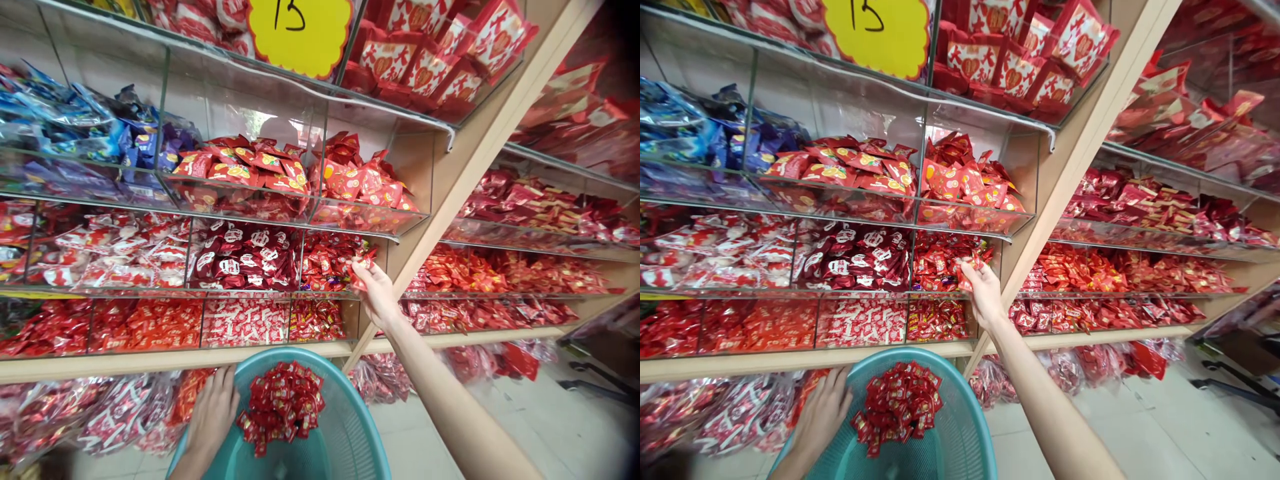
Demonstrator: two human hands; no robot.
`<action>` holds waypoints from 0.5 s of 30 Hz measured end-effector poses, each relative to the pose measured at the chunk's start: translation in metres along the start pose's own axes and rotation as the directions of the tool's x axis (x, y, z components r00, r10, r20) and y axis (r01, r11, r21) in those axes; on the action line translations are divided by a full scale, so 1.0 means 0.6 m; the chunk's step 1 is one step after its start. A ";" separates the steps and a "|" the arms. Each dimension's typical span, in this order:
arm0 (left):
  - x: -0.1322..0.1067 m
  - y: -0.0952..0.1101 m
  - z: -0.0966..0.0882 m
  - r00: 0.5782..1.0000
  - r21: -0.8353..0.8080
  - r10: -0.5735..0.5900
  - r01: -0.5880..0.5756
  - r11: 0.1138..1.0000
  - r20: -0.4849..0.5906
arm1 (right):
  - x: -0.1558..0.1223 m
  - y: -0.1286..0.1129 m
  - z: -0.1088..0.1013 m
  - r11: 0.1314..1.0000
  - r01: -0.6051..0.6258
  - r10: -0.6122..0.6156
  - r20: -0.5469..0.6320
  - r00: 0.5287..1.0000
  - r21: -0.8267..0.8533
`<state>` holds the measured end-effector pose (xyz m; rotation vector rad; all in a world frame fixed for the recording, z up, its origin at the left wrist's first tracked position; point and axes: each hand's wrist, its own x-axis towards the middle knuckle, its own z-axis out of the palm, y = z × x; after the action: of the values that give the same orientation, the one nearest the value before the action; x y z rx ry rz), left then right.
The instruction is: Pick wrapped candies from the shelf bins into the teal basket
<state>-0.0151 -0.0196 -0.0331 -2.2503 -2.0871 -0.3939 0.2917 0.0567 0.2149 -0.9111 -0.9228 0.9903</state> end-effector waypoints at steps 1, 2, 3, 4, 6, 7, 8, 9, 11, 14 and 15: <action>0.000 0.002 -0.002 1.000 -0.001 -0.002 0.002 1.000 0.007 | -0.024 0.007 0.000 0.999 -0.035 0.035 0.031 0.999 -0.013; 0.000 0.003 -0.004 1.000 -0.004 0.000 0.000 1.000 0.017 | -0.050 0.020 0.002 0.997 -0.077 0.079 0.066 0.995 -0.027; 0.000 0.005 -0.007 1.000 -0.005 -0.005 0.005 1.000 0.025 | -0.077 0.038 0.004 0.991 -0.126 0.130 0.106 0.986 -0.041; 0.000 0.007 -0.010 0.999 -0.008 -0.003 0.003 1.000 0.034 | -0.106 0.061 0.008 0.982 -0.181 0.188 0.151 0.970 -0.054; 0.000 0.010 -0.016 0.999 -0.012 -0.015 0.015 1.000 0.045 | -0.167 0.123 0.016 0.953 -0.290 0.302 0.245 0.921 -0.084; 0.000 0.011 -0.019 0.998 -0.017 -0.027 0.028 0.999 0.049 | -0.198 0.159 0.020 0.932 -0.346 0.363 0.291 0.885 -0.108; 0.000 0.012 -0.021 0.998 -0.023 -0.038 0.039 0.999 0.048 | -0.229 0.196 0.023 0.909 -0.393 0.416 0.323 0.850 -0.137; 0.000 0.012 -0.023 0.998 -0.038 -0.030 0.033 0.999 0.055 | -0.257 0.232 0.025 0.893 -0.412 0.450 0.343 0.824 -0.181; 0.001 0.012 -0.025 0.997 -0.051 -0.041 0.043 0.998 0.058 | -0.304 0.296 0.025 0.889 -0.328 0.435 0.371 0.820 -0.319; 0.001 0.011 -0.026 0.998 -0.063 -0.037 0.040 0.997 0.043 | -0.343 0.359 0.026 0.810 0.033 0.350 0.526 0.775 -0.586; 0.000 0.011 -0.026 0.999 -0.068 -0.033 0.036 0.997 0.037 | -0.348 0.371 0.028 0.759 0.156 0.341 0.590 0.732 -0.632</action>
<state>-0.0112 -0.0232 -0.0170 -2.2779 -2.1648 -0.4380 0.1595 -0.0745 -0.0276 -1.2032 -1.9686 1.1393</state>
